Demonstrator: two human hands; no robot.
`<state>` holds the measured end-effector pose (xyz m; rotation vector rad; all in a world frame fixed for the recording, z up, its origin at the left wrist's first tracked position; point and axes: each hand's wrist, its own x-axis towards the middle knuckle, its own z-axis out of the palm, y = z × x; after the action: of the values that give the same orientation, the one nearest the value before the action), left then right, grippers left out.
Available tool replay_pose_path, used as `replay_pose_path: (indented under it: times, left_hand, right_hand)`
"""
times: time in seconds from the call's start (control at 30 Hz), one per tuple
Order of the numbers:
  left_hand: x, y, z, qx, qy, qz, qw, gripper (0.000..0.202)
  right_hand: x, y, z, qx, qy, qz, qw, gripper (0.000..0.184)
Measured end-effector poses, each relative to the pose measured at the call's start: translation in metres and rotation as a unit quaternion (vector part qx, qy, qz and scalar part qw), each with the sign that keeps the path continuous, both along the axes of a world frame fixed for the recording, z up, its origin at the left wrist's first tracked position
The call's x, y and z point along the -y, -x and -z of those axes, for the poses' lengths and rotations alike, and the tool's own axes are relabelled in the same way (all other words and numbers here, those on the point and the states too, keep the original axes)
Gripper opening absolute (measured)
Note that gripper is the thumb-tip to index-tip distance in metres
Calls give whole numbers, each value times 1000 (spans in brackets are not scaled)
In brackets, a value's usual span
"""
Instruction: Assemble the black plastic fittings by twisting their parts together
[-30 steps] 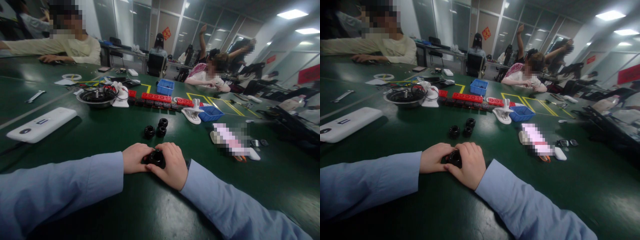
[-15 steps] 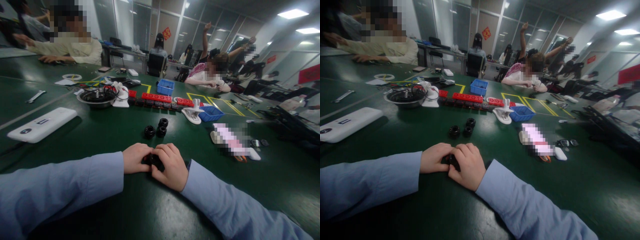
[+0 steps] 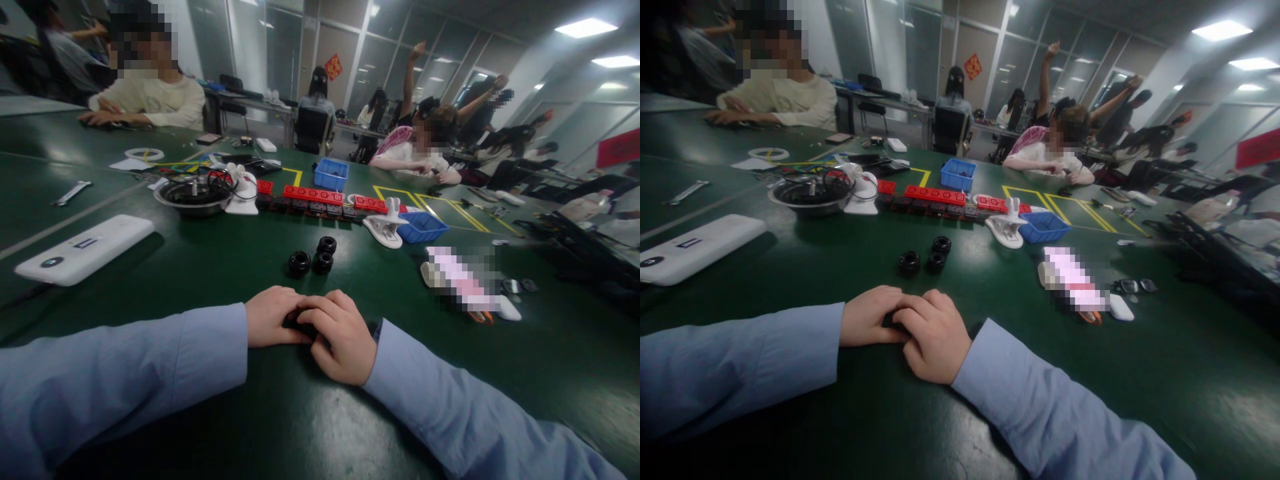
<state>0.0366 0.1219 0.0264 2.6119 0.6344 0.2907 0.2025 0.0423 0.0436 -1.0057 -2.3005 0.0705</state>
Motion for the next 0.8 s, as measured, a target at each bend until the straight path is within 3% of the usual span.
replay_pose_path:
  times: [0.13, 0.6, 0.8]
  left_hand:
    - [1, 1, 0, 5, -2, 1, 1000, 30]
    - [0, 0, 1, -2, 0, 3, 1000, 22]
    - [-1, 1, 3, 0, -3, 9, 1000, 22]
  right_hand:
    - [1, -1, 1, 23, -16, -7, 1000, 20]
    - [-2, 0, 11, 50, -95, -14, 994, 22]
    - [2, -2, -2, 32, -107, -9, 994, 28]
